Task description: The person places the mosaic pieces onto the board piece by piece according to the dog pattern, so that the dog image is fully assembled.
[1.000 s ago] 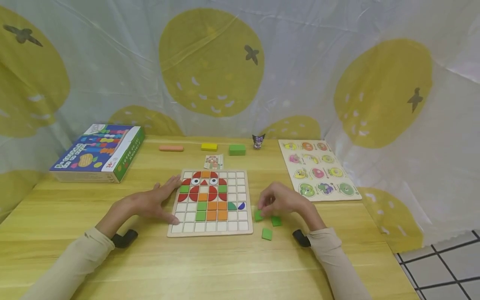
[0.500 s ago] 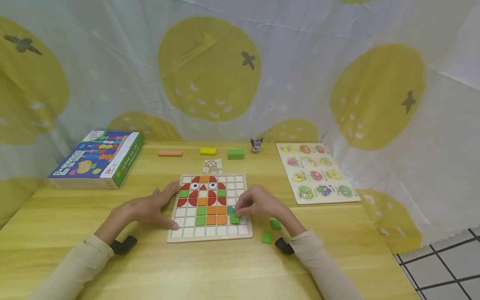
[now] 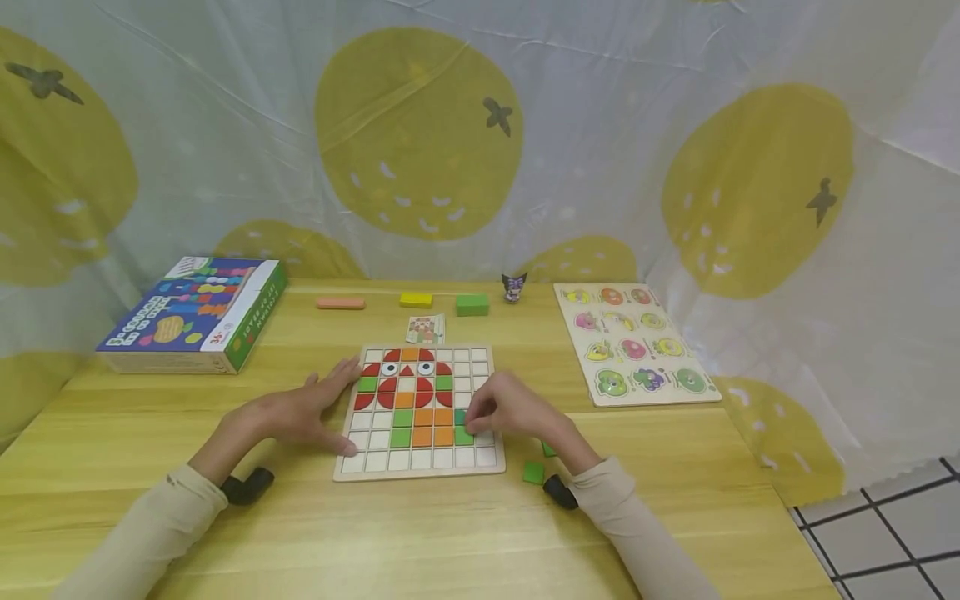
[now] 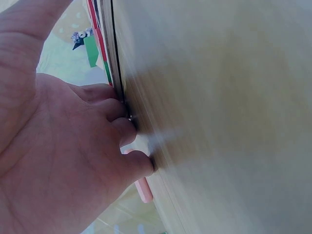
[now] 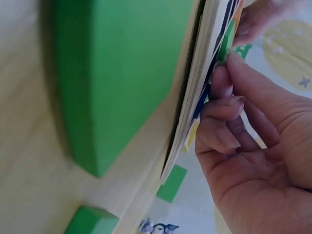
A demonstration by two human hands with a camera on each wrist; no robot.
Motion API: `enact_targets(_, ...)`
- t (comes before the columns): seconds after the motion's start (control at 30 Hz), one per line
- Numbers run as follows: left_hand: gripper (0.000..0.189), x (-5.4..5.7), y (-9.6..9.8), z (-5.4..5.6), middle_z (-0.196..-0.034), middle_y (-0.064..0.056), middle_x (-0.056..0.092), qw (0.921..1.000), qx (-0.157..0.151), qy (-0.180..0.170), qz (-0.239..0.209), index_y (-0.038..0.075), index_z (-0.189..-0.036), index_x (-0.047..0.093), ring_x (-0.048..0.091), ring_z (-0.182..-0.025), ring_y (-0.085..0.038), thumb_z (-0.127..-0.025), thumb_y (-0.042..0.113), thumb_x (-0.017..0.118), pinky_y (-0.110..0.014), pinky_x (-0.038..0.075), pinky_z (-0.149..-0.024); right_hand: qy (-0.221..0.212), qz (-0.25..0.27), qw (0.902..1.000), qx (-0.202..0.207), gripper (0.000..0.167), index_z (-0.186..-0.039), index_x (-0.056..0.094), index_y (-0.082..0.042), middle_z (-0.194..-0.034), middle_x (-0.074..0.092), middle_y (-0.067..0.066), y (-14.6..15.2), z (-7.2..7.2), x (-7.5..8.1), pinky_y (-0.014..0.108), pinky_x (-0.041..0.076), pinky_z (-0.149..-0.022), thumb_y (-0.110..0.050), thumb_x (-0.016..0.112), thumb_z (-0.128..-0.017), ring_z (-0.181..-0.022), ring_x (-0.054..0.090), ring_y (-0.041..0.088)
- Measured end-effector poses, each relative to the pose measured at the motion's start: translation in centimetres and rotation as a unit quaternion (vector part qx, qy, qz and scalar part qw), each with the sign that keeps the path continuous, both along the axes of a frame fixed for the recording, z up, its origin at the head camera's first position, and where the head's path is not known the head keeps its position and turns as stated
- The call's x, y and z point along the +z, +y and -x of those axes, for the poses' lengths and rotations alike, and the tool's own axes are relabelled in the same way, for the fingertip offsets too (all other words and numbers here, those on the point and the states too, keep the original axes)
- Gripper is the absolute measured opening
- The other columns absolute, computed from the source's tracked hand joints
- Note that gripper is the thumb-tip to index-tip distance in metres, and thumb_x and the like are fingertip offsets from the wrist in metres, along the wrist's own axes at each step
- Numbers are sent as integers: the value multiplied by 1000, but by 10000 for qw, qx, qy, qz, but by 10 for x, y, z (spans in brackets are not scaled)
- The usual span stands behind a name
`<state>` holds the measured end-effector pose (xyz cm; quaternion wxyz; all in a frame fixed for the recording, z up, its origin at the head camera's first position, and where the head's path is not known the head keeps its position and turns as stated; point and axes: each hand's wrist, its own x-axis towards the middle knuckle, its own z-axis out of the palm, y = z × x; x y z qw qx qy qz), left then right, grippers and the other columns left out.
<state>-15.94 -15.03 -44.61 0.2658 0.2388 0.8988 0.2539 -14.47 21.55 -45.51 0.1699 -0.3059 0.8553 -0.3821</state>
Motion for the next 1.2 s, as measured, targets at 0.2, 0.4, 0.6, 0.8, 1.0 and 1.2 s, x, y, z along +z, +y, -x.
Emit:
enact_targets(0.2, 134, 1, 0, -1, -179, -27, -5, 10000, 15, -30, -43, -1, -172, 4, -5, -164, -52, -84, 52, 91, -73, 0, -127, -11, -39, 10000, -82, 6, -87, 84, -5, -82, 78, -4, -3, -2, 2, 21, 58, -68, -1, 86, -90, -71, 63, 5)
enact_targets(0.4, 135, 1, -1, 0, -179, -26, -6, 10000, 19, -31, -32, 0, -172, 3, -5, -163, -53, -84, 52, 91, -74, 0, -127, 32, -83, 9999, -129, 6, -87, 84, -8, -83, 77, -6, -1, -2, 3, 22, 57, -67, -4, 86, -91, -72, 62, 6)
enact_targets(0.6, 135, 1, -1, 0, -179, -27, -6, 10000, 13, -22, -44, -1, -172, 3, -5, -163, -52, -84, 52, 91, -74, 0, -127, 185, 75, 9997, -138, 3, -93, 84, -13, -81, 74, -8, 29, 1, 11, 22, 51, -65, -13, 87, -93, -70, 59, 8)
enact_targets(0.8, 134, 0, -1, 0, -179, -27, -6, 10000, -16, -25, -52, -2, -171, 4, -5, -164, -51, -85, 52, 90, -73, -1, -127, -9, -15, 10000, 40, 16, -102, 82, -6, -83, 73, -3, 83, -5, 11, 24, 51, -63, -10, 90, -88, -72, 59, 9)
enact_targets(1.0, 133, -1, -2, 1, -178, -28, -5, 10000, -42, 27, -29, -3, -171, 6, -4, -164, -50, -85, 52, 90, -72, -1, -128, -391, -427, 9983, 19, 27, -100, 80, -7, -87, 72, 4, 111, -15, 5, 22, 48, -65, -12, 97, -79, -75, 58, 11)
enact_targets(1.2, 133, -1, -1, 0, -178, -28, -5, 10000, -17, -16, -59, -3, -171, 6, -5, -164, -50, -85, 51, 91, -73, -1, -128, -383, -536, 9978, -85, 25, -93, 79, -10, -86, 70, 1, 110, -21, 5, 21, 49, -65, -8, 98, -76, -74, 57, 11)
